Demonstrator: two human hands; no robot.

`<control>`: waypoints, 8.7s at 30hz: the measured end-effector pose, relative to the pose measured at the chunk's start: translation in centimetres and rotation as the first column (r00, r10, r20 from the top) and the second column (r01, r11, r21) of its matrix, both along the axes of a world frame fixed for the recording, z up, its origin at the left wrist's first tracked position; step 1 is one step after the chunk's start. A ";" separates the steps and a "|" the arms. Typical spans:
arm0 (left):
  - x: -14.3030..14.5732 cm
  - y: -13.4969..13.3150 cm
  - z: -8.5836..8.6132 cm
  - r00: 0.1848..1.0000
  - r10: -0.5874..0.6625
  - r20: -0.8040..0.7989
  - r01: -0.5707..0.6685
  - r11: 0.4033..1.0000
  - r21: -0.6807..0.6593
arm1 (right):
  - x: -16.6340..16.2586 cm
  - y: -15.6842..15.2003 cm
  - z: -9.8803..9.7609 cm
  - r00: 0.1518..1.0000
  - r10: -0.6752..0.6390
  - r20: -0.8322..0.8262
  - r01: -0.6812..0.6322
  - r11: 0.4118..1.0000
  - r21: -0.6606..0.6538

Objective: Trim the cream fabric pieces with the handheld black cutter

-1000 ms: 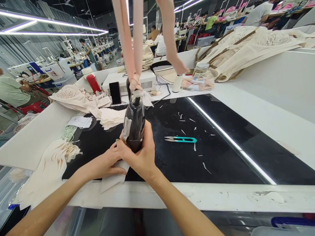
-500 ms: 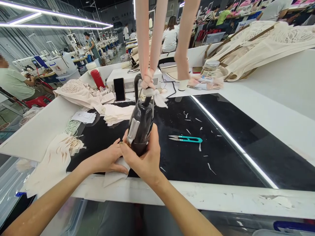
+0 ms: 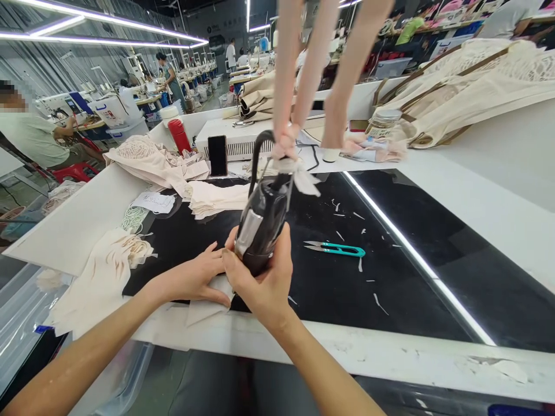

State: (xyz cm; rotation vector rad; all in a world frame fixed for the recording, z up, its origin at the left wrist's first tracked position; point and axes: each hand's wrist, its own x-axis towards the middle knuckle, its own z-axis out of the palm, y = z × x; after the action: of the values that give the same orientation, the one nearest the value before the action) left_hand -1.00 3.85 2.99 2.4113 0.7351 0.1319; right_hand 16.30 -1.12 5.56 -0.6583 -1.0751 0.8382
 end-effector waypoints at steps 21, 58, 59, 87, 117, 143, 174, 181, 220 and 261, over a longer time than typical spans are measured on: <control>-0.6 -9.6 -2.0 0.922 0.387 0.012 -0.331 0.772 0.543 | 0.4 -0.2 1.1 0.999 -0.007 -0.034 0.008 0.999 0.037; -2.4 -3.0 -3.8 0.952 0.254 0.173 -0.307 0.817 0.488 | 3.0 -0.2 0.1 0.995 -0.049 0.092 0.042 0.996 0.080; -2.5 -3.1 -3.9 0.951 0.256 0.172 -0.308 0.818 0.487 | 3.0 -0.3 0.1 0.995 -0.049 0.092 0.042 0.996 0.073; -2.1 -3.7 -4.8 0.937 0.225 0.265 -0.341 0.747 0.571 | -2.7 5.8 0.0 1.000 0.006 -0.022 -0.003 0.991 0.133; -1.9 -3.4 -4.8 0.922 0.226 0.314 -0.367 0.767 0.527 | -2.0 4.5 -0.8 0.997 -0.061 0.050 0.056 0.994 0.095; 0.1 -5.1 -4.8 0.952 0.223 0.210 -0.305 0.753 0.583 | 0.2 3.3 -0.4 0.995 -0.081 0.049 0.077 0.994 0.082; -1.2 -6.1 -4.6 0.946 0.232 0.227 -0.319 0.794 0.518 | -1.8 2.9 0.6 0.998 -0.054 -0.006 0.055 0.996 0.066; -0.7 -6.1 -3.7 0.947 0.164 0.275 -0.306 0.717 0.626 | 0.4 1.8 0.8 0.998 -0.051 -0.038 0.055 0.992 0.109; 1.2 -8.5 -4.2 0.936 0.251 0.247 -0.346 0.786 0.513 | 1.6 -0.3 0.3 1.000 -0.013 -0.025 0.015 0.996 0.087; 1.8 -8.3 -4.9 0.902 0.272 0.336 -0.419 0.744 0.521 | 0.1 1.2 0.3 1.000 -0.021 0.023 0.020 0.999 0.030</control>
State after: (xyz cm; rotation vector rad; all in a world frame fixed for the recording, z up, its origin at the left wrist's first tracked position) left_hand 0.77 -4.46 -1.94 2.7103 1.1579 0.9164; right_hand 16.39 0.10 5.88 -0.6547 -1.0977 0.7972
